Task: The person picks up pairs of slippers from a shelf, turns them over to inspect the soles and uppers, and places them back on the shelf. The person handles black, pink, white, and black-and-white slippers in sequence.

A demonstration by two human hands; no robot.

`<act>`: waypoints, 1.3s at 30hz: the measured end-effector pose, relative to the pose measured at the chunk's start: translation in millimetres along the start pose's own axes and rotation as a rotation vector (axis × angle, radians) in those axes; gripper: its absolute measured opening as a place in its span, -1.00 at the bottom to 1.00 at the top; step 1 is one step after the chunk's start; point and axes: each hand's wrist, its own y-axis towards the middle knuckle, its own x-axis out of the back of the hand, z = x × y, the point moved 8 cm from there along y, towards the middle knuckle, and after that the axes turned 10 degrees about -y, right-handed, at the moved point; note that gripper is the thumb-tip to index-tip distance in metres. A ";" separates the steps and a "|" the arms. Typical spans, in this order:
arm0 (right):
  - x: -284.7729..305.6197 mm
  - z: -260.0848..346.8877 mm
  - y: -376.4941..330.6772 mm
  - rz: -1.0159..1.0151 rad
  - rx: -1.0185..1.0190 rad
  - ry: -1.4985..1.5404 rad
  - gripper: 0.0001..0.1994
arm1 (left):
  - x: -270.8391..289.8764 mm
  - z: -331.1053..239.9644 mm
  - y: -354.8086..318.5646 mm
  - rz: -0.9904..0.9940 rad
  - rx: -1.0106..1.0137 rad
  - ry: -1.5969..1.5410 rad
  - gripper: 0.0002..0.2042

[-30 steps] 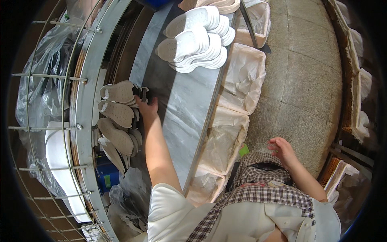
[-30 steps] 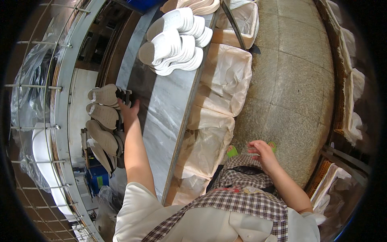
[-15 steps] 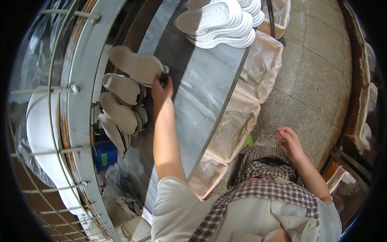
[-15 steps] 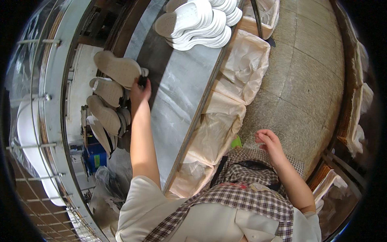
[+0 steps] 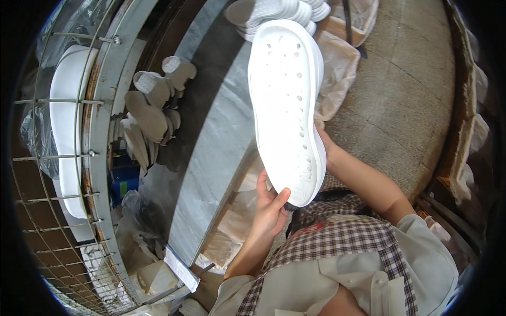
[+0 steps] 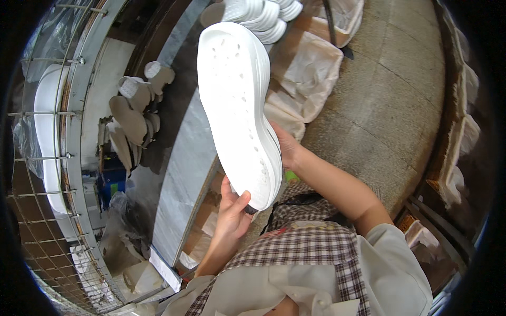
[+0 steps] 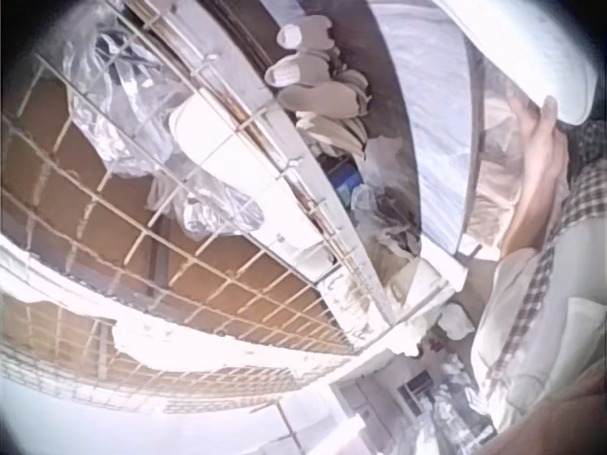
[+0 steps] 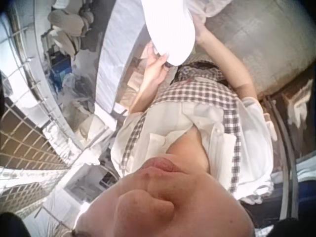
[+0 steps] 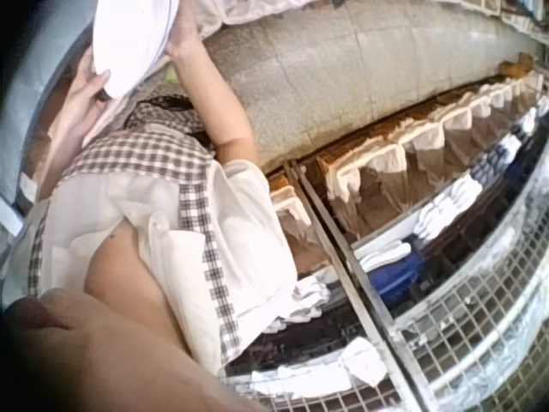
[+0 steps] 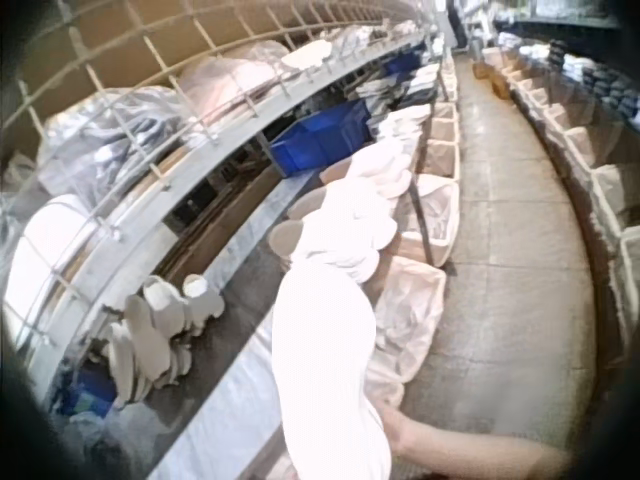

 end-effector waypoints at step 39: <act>48.3 -5.5 -209.0 -0.478 -0.184 0.201 -0.34 | -87.8 113.1 95.2 0.372 0.595 0.123 -0.59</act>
